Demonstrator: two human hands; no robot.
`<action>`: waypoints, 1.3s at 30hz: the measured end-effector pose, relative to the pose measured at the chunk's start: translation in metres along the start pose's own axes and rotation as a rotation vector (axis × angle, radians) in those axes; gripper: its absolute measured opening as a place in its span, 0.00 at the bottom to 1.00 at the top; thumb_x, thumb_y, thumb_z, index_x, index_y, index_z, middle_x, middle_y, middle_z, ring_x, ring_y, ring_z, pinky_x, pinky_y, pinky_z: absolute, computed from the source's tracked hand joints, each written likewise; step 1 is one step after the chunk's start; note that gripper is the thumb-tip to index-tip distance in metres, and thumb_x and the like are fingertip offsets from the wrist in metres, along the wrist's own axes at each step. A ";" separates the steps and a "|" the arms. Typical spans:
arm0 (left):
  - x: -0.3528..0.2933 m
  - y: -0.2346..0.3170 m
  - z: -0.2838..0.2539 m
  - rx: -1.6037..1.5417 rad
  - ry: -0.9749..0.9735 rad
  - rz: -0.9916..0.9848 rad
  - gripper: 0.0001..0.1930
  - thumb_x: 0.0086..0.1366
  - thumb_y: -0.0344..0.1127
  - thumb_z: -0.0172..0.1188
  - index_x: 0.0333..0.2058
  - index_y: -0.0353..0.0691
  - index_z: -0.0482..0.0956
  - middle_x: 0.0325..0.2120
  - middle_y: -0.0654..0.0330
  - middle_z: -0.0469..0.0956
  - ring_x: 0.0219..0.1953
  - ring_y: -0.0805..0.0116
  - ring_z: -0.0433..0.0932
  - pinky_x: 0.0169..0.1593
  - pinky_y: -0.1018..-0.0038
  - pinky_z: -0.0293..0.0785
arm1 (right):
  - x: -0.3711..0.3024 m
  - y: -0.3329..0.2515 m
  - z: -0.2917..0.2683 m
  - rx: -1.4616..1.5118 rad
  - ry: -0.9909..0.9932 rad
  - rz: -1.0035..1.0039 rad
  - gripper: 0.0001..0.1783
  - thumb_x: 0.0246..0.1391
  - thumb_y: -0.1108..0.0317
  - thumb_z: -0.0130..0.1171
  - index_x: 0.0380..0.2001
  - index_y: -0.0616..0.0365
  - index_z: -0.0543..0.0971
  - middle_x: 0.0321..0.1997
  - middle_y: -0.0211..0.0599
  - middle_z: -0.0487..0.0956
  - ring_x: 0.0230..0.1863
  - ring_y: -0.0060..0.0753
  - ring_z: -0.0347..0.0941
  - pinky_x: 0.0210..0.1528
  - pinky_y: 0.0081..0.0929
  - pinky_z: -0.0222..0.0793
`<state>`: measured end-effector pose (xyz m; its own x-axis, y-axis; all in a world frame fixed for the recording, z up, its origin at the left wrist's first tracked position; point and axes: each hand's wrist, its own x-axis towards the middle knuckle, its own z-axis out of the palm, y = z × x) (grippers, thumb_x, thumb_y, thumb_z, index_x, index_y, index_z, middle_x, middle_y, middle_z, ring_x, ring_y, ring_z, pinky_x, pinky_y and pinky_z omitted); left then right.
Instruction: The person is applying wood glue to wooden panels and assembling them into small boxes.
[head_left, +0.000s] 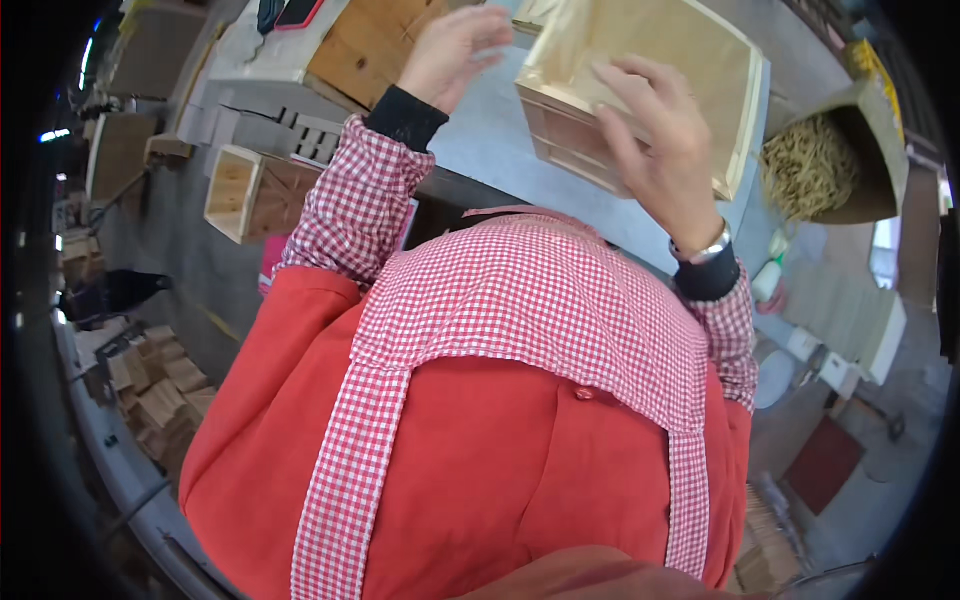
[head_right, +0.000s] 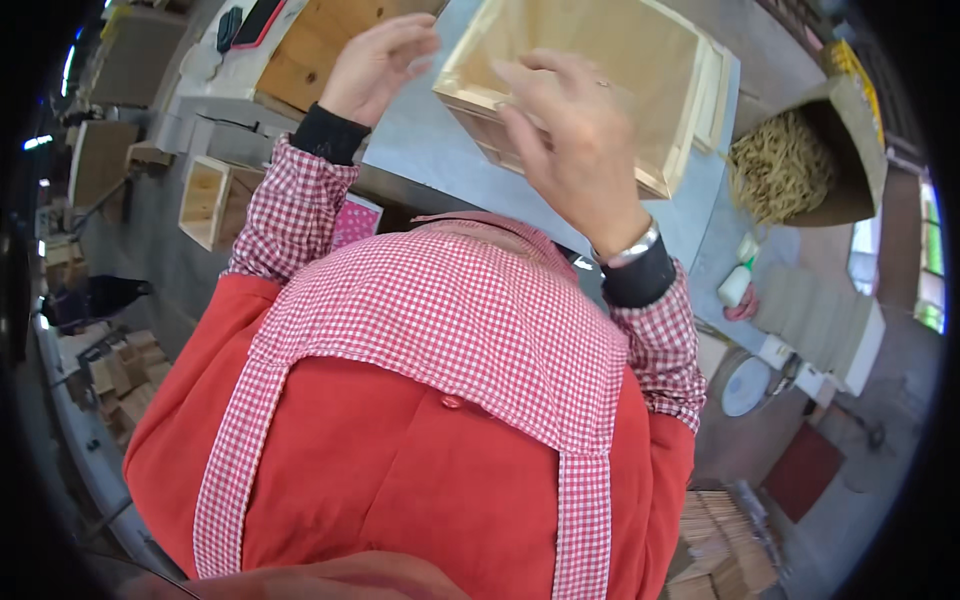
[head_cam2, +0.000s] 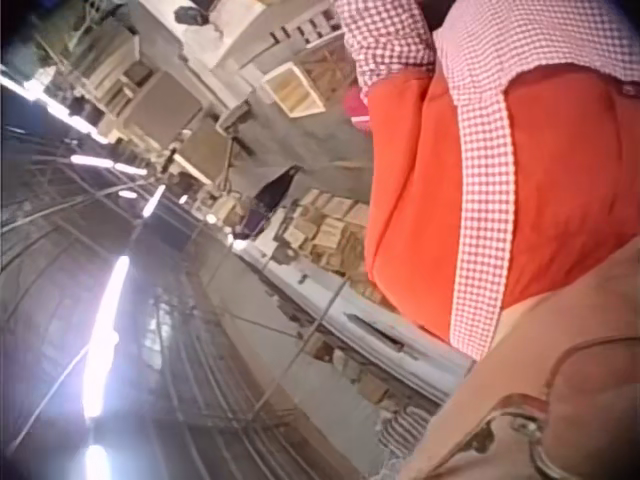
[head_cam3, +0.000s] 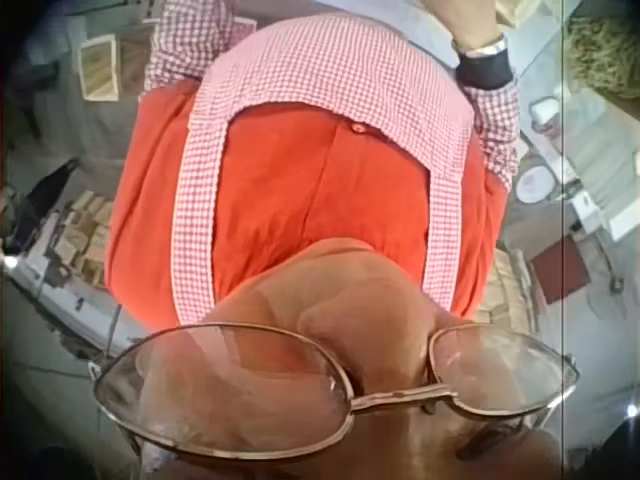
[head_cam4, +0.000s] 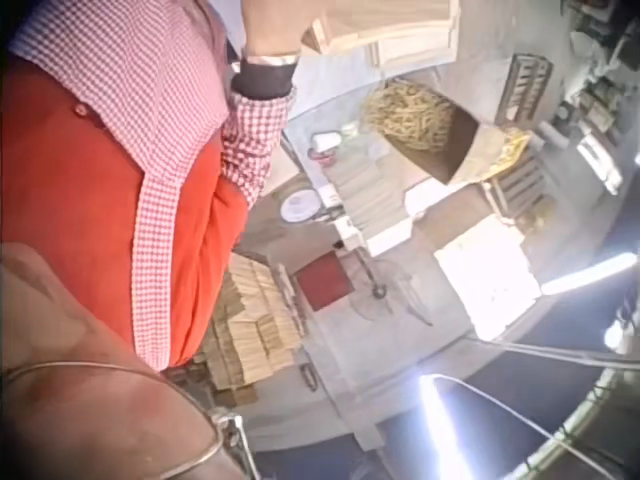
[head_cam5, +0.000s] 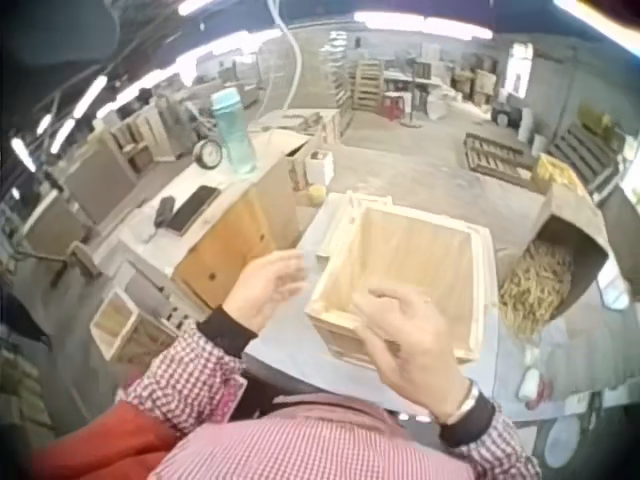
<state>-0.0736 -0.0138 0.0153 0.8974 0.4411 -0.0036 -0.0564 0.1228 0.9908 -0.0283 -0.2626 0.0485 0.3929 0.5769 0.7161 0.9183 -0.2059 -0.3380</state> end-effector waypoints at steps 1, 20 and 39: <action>0.000 -0.009 -0.003 -0.095 -0.052 -0.126 0.13 0.67 0.34 0.53 0.46 0.36 0.76 0.41 0.59 0.77 0.44 0.70 0.76 0.47 0.72 0.72 | 0.007 -0.001 0.008 -0.013 -0.029 -0.024 0.17 0.48 0.75 0.60 0.44 0.54 0.79 0.43 0.41 0.77 0.39 0.40 0.75 0.41 0.33 0.71; 0.027 -0.049 0.017 -0.557 -0.362 -0.598 0.07 0.65 0.35 0.56 0.34 0.38 0.75 0.28 0.64 0.74 0.34 0.73 0.74 0.44 0.72 0.73 | 0.027 -0.019 0.036 -0.025 -0.428 0.170 0.21 0.48 0.83 0.59 0.46 0.52 0.81 0.33 0.36 0.69 0.31 0.30 0.68 0.34 0.21 0.67; 0.022 -0.054 0.006 -1.096 -0.629 -0.528 0.06 0.68 0.31 0.49 0.35 0.35 0.72 0.29 0.62 0.73 0.33 0.72 0.73 0.42 0.76 0.73 | 0.026 -0.026 0.030 -0.037 -0.476 0.221 0.20 0.48 0.83 0.59 0.46 0.56 0.81 0.33 0.36 0.70 0.33 0.29 0.68 0.35 0.21 0.66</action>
<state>-0.0485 -0.0160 -0.0374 0.9489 -0.3156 0.0082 0.3012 0.9128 0.2758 -0.0436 -0.2184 0.0576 0.5206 0.8098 0.2706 0.8203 -0.3865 -0.4215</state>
